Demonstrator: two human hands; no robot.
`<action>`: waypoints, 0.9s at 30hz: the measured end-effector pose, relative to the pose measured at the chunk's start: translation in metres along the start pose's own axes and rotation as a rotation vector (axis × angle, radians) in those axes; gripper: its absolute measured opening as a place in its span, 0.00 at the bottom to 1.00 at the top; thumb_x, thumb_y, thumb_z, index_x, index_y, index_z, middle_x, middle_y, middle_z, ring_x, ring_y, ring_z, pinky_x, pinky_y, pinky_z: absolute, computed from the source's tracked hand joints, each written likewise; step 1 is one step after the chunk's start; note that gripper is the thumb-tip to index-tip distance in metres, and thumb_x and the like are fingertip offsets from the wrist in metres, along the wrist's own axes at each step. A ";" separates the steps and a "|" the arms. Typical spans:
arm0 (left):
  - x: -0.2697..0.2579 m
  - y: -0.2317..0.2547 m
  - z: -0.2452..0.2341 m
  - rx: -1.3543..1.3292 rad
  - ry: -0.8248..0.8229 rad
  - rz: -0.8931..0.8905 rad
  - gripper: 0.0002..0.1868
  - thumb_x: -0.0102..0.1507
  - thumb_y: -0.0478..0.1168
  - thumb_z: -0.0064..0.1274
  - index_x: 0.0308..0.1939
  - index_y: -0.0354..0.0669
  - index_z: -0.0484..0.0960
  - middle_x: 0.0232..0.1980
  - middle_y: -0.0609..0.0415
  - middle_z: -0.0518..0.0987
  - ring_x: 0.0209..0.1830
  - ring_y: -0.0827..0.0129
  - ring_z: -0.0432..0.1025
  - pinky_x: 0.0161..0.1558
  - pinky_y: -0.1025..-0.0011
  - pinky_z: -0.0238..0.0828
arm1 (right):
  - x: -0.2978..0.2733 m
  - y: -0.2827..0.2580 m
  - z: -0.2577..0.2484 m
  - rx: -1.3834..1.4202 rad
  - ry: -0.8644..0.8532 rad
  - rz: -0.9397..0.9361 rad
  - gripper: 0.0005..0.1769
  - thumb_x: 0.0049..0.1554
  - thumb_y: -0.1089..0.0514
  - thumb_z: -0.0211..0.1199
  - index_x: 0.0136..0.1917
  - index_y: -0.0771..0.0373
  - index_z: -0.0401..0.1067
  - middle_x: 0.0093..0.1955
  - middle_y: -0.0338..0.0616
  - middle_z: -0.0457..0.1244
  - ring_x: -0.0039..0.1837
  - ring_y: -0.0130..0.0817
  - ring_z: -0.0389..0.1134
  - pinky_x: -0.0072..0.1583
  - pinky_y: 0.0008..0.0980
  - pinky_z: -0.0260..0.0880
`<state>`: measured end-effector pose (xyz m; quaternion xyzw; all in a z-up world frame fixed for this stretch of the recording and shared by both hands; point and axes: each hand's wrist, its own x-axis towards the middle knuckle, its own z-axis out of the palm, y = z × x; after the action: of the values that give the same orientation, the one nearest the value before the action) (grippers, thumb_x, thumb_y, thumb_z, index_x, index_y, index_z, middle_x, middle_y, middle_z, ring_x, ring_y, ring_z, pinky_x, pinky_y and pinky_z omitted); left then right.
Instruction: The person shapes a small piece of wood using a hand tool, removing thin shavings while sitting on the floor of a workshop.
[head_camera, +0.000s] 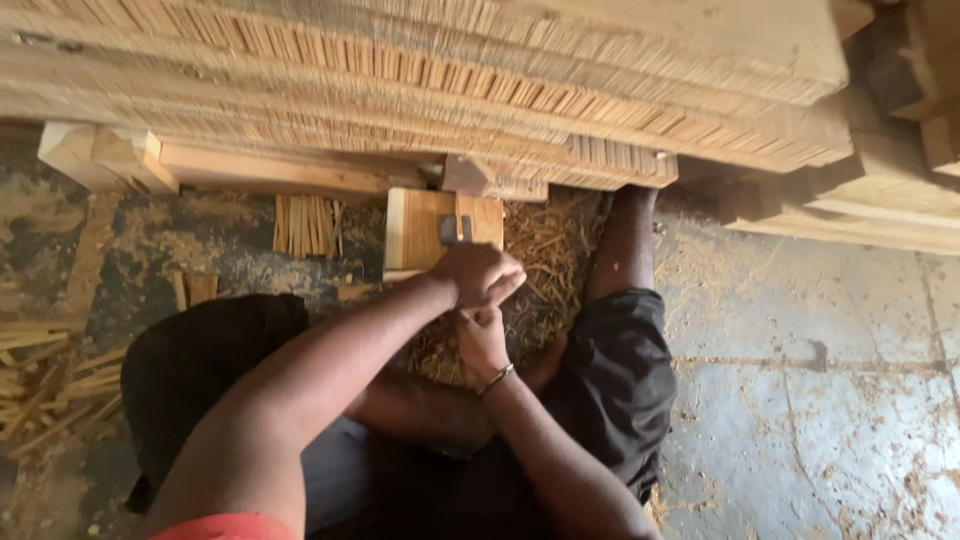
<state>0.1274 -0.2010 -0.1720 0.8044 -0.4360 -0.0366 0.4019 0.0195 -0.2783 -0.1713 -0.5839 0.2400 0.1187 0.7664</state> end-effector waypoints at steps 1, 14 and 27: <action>-0.001 0.000 0.003 0.025 -0.011 -0.025 0.20 0.69 0.53 0.43 0.34 0.44 0.81 0.30 0.47 0.82 0.30 0.53 0.76 0.41 0.50 0.74 | -0.004 0.001 0.001 0.004 -0.018 -0.021 0.04 0.61 0.66 0.57 0.51 0.64 0.67 0.34 0.37 0.62 0.30 0.23 0.61 0.30 0.25 0.61; 0.028 -0.015 -0.018 0.004 0.064 -0.030 0.21 0.69 0.55 0.41 0.36 0.46 0.81 0.32 0.50 0.80 0.27 0.61 0.75 0.42 0.53 0.76 | 0.052 0.016 -0.014 0.066 -0.126 -0.091 0.04 0.62 0.68 0.55 0.45 0.62 0.67 0.32 0.37 0.62 0.29 0.24 0.61 0.31 0.24 0.61; 0.015 0.021 -0.073 -0.031 0.421 0.182 0.16 0.74 0.48 0.42 0.38 0.44 0.78 0.33 0.50 0.80 0.28 0.64 0.74 0.33 0.62 0.77 | 0.007 -0.057 0.001 0.080 -0.194 -0.101 0.16 0.62 0.68 0.54 0.64 0.63 0.66 0.38 0.38 0.65 0.32 0.21 0.62 0.32 0.22 0.63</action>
<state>0.1525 -0.1731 -0.1038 0.7455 -0.4127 0.1618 0.4977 0.0520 -0.2943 -0.1266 -0.5499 0.1394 0.1262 0.8138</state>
